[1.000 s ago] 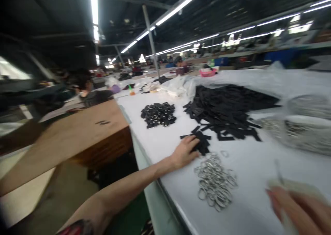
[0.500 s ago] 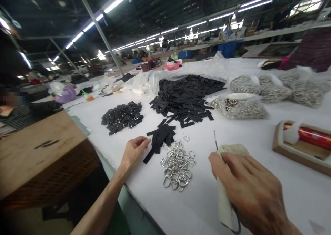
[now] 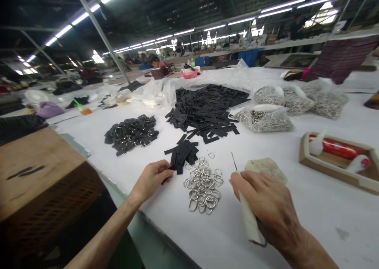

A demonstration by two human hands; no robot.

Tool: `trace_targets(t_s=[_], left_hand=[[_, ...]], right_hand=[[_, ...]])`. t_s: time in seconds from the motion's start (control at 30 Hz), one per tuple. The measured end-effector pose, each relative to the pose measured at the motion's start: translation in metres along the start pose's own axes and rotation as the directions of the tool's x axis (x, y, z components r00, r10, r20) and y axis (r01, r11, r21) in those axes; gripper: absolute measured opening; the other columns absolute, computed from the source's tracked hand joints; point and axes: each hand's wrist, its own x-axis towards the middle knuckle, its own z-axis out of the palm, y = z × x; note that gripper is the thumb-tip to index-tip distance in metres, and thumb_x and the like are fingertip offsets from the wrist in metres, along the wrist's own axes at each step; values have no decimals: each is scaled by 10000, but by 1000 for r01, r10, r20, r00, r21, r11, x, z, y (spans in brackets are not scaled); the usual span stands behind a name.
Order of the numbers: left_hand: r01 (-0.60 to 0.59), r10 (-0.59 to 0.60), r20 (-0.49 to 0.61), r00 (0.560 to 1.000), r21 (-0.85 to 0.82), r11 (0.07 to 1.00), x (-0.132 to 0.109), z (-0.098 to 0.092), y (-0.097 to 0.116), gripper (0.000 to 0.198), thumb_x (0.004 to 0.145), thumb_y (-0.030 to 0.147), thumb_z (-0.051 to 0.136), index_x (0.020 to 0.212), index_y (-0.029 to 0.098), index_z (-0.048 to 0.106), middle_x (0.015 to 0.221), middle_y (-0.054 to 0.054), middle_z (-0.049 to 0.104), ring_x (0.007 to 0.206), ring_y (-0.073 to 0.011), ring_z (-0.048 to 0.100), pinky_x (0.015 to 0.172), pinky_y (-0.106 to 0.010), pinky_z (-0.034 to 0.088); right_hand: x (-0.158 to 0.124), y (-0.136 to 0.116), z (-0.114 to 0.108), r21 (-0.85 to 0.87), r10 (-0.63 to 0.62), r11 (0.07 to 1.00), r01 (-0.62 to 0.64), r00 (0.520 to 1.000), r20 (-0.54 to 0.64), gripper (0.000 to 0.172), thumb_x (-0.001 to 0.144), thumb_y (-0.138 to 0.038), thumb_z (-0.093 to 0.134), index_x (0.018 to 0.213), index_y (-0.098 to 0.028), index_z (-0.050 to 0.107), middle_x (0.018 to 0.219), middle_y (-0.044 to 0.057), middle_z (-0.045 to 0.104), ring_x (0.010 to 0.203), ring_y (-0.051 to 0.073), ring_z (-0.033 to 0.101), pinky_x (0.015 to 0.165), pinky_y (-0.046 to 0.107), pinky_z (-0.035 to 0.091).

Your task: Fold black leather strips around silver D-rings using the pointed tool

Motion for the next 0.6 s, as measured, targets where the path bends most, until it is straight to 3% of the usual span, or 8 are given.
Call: trace_targets(t_s=[0.1,0.17,0.23,0.3,0.4,0.5,0.6], left_hand=[[61,-14,167,986,-278,959,-5,1,15,91,744,256,474,796,183,461,685,-32,642,610,-158,611,554,-269,462],[174,-4,320,947,-502,847,-5,6,28,163,725,236,521,862,182,451,734,-52,663,648,-175,641,589,-293,497],[276,40,441,896,-626,729,-3,15,41,195,705,203,566,866,175,459,770,-66,667,669,-182,649,607,-305,512],[301,94,495,864,-657,692,2,28,54,187,707,188,583,859,166,477,821,-81,666,702,-183,648,621,-307,520],[298,154,526,837,-673,677,10,49,72,180,717,187,588,866,162,489,883,-98,661,755,-185,641,648,-319,524],[284,199,545,815,-674,682,18,70,83,184,712,205,592,863,164,495,879,-101,667,761,-189,640,663,-330,518],[234,265,541,798,-684,691,22,86,85,171,726,228,583,859,170,494,862,-88,673,753,-182,639,689,-334,511]], right_hand=[[3,-5,2,-37,-77,996,75,996,-33,75,827,-164,558,896,-183,580,739,36,649,621,153,603,599,266,441],[3,-7,2,-17,-9,1000,8,998,-63,65,834,-197,562,897,-190,575,717,35,646,597,150,601,564,257,444],[1,-9,2,88,154,985,-149,986,-55,70,843,-233,550,901,-202,575,695,25,636,569,146,592,525,250,441],[0,-11,0,261,354,904,-340,935,-7,81,855,-248,529,913,-211,572,654,1,604,518,128,555,489,241,430],[4,-11,-1,441,583,703,-558,807,92,68,865,-244,503,883,-209,558,651,-18,560,474,100,480,466,229,407],[10,-6,0,442,677,634,-634,732,78,59,831,-242,538,792,-198,538,672,-12,543,560,117,499,528,243,416],[10,1,4,432,700,630,-645,713,44,55,805,-241,564,817,-195,535,759,13,569,685,150,533,600,267,433]])
